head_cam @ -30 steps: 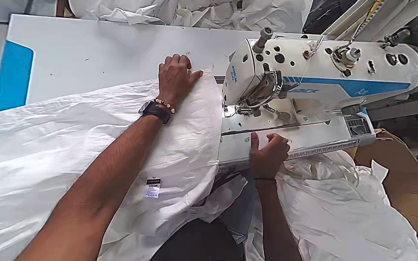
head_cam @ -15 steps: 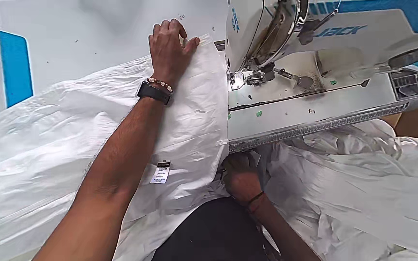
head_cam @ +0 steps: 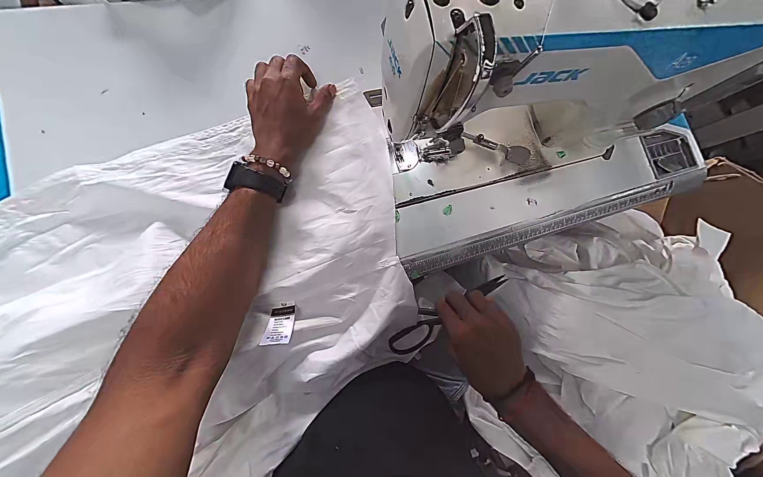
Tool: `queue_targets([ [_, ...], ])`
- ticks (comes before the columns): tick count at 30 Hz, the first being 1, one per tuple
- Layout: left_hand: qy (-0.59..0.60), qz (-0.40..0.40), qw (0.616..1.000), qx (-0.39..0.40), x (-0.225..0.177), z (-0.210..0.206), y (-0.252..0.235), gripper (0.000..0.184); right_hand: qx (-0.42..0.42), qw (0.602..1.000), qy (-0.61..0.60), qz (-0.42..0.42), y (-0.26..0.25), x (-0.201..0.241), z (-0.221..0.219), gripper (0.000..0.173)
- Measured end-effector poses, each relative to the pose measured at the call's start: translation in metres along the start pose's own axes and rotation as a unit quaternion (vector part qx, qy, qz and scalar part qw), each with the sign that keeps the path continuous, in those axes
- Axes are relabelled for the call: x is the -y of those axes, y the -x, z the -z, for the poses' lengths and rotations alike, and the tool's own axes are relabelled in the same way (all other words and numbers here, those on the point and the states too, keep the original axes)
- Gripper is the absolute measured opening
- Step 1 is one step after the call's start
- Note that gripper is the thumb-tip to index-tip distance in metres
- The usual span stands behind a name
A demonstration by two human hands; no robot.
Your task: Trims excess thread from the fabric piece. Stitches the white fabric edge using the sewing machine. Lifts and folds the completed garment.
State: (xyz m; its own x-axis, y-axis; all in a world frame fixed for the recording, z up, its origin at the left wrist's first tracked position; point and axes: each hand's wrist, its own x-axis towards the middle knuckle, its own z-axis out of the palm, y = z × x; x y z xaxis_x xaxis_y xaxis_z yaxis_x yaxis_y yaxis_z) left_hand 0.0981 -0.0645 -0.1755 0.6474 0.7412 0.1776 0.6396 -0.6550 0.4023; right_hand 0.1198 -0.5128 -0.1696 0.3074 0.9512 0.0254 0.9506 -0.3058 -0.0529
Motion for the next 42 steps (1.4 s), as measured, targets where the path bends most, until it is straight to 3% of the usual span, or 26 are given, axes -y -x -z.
queue_targets([
  [3,0.003,0.002,1.0,0.001,0.0,-0.001,0.0,0.06,-0.033,0.999,0.033,-0.023,0.002,-0.052,0.046,0.018],
  [6,0.003,-0.007,1.0,-0.001,0.0,-0.001,-0.001,0.059,-0.053,0.996,0.051,0.051,-0.027,-0.114,0.078,0.02],
  [12,0.002,-0.026,1.0,-0.013,0.004,-0.002,-0.008,0.059,0.038,0.971,0.14,0.189,-0.139,-0.21,0.072,0.023],
  [15,0.005,-0.038,0.999,-0.007,0.008,-0.003,-0.012,0.059,0.084,0.969,0.189,0.132,-0.156,-0.224,0.068,0.025],
  [18,-0.004,-0.034,0.999,-0.011,0.014,0.001,-0.021,0.059,0.036,0.988,0.144,0.033,-0.147,-0.167,0.076,0.025],
  [21,-0.026,-0.024,0.999,-0.01,0.025,-0.003,-0.038,0.056,-0.061,0.991,-0.034,0.113,-0.118,-0.068,0.057,0.034],
  [23,-0.037,-0.039,0.998,-0.017,0.028,-0.004,-0.049,0.054,-0.029,0.97,-0.14,0.198,-0.104,-0.002,0.021,0.062],
  [24,-0.039,-0.049,0.998,-0.021,0.028,-0.003,-0.05,0.054,-0.019,0.962,-0.139,0.233,-0.099,0.021,-0.001,0.068],
  [25,-0.039,-0.058,0.997,-0.022,0.026,-0.001,-0.046,0.054,-0.046,0.956,-0.13,0.258,-0.092,0.036,-0.024,0.059],
  [27,-0.012,-0.071,0.997,-0.002,0.017,0.007,-0.019,0.051,-0.201,0.934,-0.131,0.265,-0.071,0.046,-0.057,0.029],
  [29,0.043,-0.081,0.996,0.018,0.009,0.012,0.027,0.049,-0.241,0.935,-0.12,0.232,-0.047,0.04,-0.071,0.016],
  [31,0.076,-0.083,0.993,0.025,-0.002,0.013,0.088,0.049,-0.114,0.974,-0.11,0.16,-0.033,0.047,-0.087,0.015],
  [33,0.08,-0.08,0.993,0.028,-0.022,0.015,0.139,0.041,0.106,0.986,-0.124,0.034,-0.05,0.066,-0.096,0.019],
  [35,0.063,-0.091,0.994,0.026,-0.033,0.009,0.165,0.038,0.34,0.922,-0.169,-0.079,-0.086,0.083,-0.091,0.041],
  [36,0.067,-0.097,0.993,0.027,-0.037,0.007,0.171,0.036,0.41,0.886,-0.193,-0.098,-0.1,0.09,-0.085,0.047],
  [38,0.083,-0.112,0.99,0.038,-0.039,0.006,0.174,0.034,0.457,0.857,-0.22,-0.093,-0.114,0.106,-0.058,0.044],
  [42,0.123,-0.143,0.98,0.061,-0.031,0.008,0.166,0.031,0.417,0.876,-0.235,0.047,-0.097,0.101,0.016,0.029],
])
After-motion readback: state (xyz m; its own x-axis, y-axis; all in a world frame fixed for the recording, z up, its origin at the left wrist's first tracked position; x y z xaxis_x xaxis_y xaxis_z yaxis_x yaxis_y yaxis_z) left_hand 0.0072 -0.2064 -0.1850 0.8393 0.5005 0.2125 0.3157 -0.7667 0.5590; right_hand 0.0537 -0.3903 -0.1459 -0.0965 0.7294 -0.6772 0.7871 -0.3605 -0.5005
